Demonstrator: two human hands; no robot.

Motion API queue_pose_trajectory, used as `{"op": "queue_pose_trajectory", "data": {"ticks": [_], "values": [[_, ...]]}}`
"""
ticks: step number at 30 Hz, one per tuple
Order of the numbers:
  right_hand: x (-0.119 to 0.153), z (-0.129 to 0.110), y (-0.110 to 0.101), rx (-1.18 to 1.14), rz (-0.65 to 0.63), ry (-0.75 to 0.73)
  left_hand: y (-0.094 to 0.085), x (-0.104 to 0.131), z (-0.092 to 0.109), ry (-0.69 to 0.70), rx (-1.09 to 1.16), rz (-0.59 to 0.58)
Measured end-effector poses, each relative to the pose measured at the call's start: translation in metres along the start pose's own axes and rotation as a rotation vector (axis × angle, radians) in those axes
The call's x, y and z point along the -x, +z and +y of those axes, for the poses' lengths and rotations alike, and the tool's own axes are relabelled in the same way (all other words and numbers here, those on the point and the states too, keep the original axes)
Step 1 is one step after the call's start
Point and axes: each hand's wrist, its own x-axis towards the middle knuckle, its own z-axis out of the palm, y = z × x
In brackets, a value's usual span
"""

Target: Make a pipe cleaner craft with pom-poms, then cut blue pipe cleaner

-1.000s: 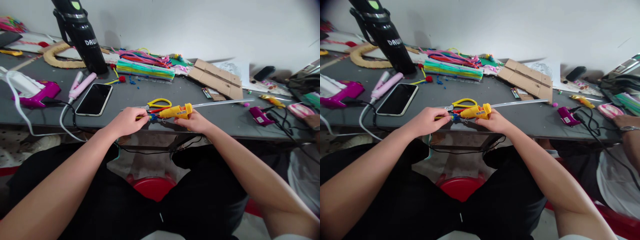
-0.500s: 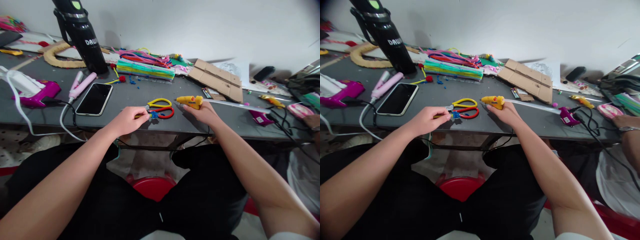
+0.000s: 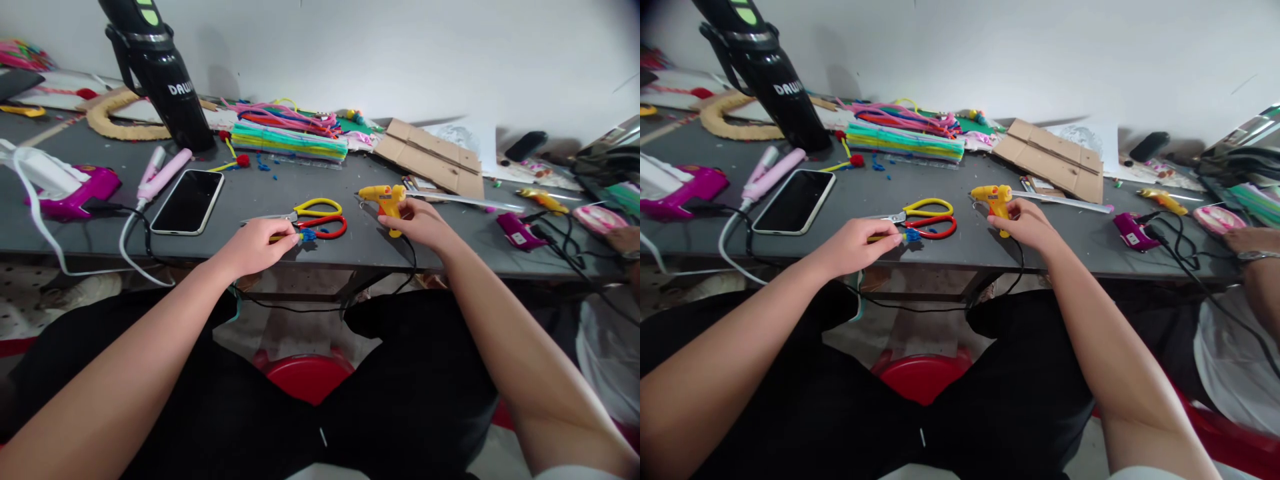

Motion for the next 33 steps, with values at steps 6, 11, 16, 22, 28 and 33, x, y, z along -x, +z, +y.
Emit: {"op": "queue_pose_trajectory", "data": {"ticks": [6,11,16,22,28,33], "values": [[0.019,-0.008,-0.026,0.26,0.08,0.166,0.001,-0.001,-0.001,-0.004,-0.017,0.003],[0.036,-0.031,-0.037,-0.179,-0.488,0.009,0.001,-0.002,0.002,-0.024,-0.05,0.01],[0.028,-0.072,0.012,-0.161,-0.351,-0.323,0.003,-0.003,0.001,-0.039,-0.063,0.019],[0.002,-0.09,0.065,0.142,-0.206,-0.445,0.004,-0.003,0.001,-0.034,-0.074,0.032],[-0.006,-0.099,0.069,0.259,-0.296,-0.36,0.005,-0.003,-0.001,-0.027,-0.066,0.034],[-0.009,-0.103,0.07,0.354,-0.313,-0.396,0.005,-0.003,-0.002,-0.032,-0.073,0.037]]}}
